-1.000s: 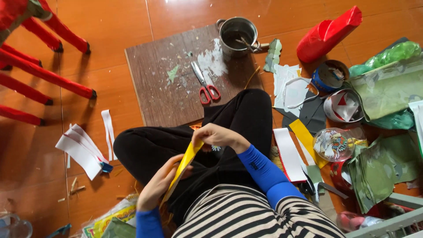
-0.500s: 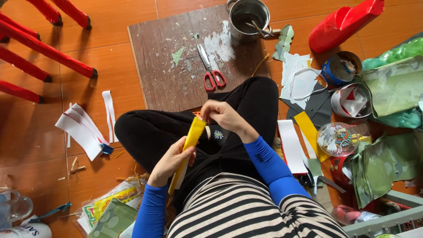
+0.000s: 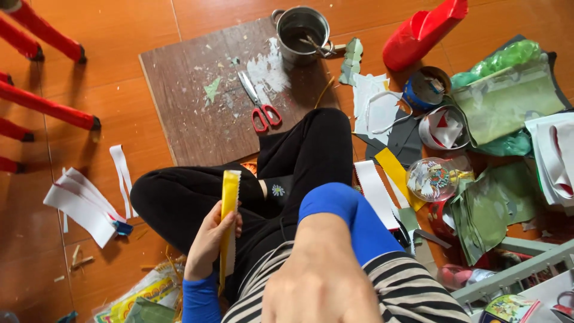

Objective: Folding and cutting large sheets of white paper into smaller sections using scissors.

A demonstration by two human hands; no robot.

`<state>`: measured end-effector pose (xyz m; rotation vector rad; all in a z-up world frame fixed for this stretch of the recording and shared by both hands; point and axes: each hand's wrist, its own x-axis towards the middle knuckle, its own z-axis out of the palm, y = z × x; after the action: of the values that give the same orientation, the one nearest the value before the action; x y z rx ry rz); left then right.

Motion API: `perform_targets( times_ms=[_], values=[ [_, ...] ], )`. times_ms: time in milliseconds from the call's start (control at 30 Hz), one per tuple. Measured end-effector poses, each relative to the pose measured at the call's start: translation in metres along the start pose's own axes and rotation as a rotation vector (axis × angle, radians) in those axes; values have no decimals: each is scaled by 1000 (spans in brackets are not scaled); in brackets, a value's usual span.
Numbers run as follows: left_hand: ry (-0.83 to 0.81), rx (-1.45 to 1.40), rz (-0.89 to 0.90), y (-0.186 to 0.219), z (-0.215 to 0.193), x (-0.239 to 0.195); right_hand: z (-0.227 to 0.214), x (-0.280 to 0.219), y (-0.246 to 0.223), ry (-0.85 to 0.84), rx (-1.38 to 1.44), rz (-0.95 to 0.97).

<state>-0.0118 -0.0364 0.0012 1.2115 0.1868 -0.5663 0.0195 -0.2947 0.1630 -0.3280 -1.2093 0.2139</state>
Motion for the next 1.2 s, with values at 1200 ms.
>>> perform_targets(
  times_ms=[1200],
  values=[
    [1,185,280,-3,-17,35,-128,-56,91,573,-958,779]
  ],
)
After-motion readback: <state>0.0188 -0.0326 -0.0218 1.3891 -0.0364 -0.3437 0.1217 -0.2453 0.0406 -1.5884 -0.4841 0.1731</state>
